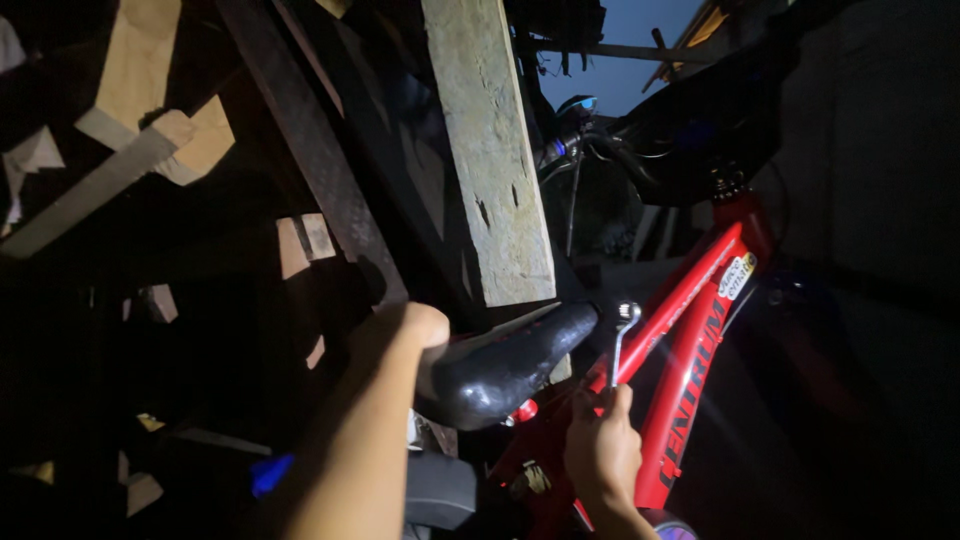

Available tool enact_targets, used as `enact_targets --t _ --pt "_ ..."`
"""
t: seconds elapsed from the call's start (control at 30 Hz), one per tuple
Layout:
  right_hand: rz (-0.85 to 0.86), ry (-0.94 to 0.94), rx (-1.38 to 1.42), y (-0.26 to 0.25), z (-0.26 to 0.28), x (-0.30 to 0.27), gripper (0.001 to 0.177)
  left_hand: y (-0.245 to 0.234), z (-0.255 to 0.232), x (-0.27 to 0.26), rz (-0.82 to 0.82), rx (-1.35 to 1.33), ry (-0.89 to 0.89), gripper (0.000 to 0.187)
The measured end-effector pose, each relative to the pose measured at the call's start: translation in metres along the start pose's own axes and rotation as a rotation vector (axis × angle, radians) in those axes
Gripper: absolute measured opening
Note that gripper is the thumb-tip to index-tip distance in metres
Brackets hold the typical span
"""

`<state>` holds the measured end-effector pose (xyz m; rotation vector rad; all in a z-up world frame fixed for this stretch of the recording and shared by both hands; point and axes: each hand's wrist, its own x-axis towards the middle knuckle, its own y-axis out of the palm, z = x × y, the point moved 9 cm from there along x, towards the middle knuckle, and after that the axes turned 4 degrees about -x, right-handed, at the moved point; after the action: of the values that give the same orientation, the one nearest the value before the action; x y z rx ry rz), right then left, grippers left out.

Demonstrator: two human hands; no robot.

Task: The person uses a wrench to loosen and tighten the seat clamp bolt of a red children's bicycle, holding the saddle steady with the other hand and repositioning the seat while working on the bolt.

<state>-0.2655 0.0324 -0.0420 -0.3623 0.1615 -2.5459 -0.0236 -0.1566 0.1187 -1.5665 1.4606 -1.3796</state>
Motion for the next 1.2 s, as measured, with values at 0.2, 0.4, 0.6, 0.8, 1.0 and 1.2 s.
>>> enact_targets --t 0.2,0.4,0.6,0.8,1.0,1.2 --pt "0.021 0.048 0.037 -0.005 -0.004 -0.003 0.042 0.010 -0.021 0.017 0.039 0.049 0.034 0.043" --pt "-0.026 -0.069 0.113 0.006 -0.003 -0.006 0.043 0.020 -0.016 0.063 -0.014 0.177 0.174 0.041" --pt "0.092 0.114 0.176 0.059 -0.021 -0.020 0.036 -0.024 0.019 0.009 -0.080 0.002 0.100 0.080" --pt "0.041 0.064 0.267 0.089 -0.028 -0.020 0.040 0.018 -0.082 -0.058 0.073 -0.151 0.349 0.119" --pt "-0.141 -0.115 0.287 0.079 -0.032 -0.012 0.043 0.026 -0.137 -0.071 -0.065 -0.041 0.402 0.067" --pt "0.002 0.041 0.328 0.075 -0.031 -0.006 0.035 0.033 -0.159 -0.071 -0.206 -0.089 0.345 0.043"
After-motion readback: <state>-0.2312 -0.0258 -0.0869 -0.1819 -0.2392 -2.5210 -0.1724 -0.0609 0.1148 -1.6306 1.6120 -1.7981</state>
